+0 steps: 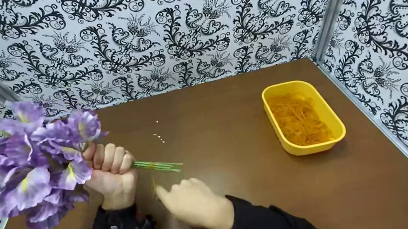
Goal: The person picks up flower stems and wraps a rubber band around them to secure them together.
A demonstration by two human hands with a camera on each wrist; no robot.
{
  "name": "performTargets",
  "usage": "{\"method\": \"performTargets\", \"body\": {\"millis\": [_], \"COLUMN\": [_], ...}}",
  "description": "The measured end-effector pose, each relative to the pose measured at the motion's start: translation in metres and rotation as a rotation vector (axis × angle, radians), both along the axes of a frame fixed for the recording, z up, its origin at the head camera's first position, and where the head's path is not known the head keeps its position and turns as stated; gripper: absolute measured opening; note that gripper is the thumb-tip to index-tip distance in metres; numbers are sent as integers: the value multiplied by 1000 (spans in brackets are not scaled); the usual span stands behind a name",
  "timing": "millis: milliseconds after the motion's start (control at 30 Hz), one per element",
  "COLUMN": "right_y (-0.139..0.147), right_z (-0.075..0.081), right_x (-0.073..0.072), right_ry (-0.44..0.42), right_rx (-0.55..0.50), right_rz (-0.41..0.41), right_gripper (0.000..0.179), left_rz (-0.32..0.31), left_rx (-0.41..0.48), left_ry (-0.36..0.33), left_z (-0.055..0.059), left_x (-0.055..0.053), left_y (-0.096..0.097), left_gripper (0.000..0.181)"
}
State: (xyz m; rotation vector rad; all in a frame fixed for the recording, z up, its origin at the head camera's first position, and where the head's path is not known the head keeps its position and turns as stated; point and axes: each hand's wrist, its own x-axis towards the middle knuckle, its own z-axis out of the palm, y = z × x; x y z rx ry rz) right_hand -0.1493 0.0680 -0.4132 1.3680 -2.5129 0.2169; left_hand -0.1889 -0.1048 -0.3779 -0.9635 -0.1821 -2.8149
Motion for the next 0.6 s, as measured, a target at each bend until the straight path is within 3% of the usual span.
{"method": "performTargets", "body": {"millis": [200,400,533,600], "right_y": [1,6,13,18], "right_z": [6,19,29,33], "right_x": [9,14,12,9], "right_ry": [113,216,224,214], "right_rx": [-50,-175,-250,-277], "right_rz": [-14,13,47,66], "right_gripper": [17,15,26,22], "left_rz": [14,20,15,20], "left_rx": [5,-12,-18,-29], "left_ry": [37,47,50,44], "left_z": [-2,-3,-3,-3], "left_x": [-5,-7,-7,-7], "left_y": [-3,-3,-3,-2], "left_gripper": [49,49,48,49]}}
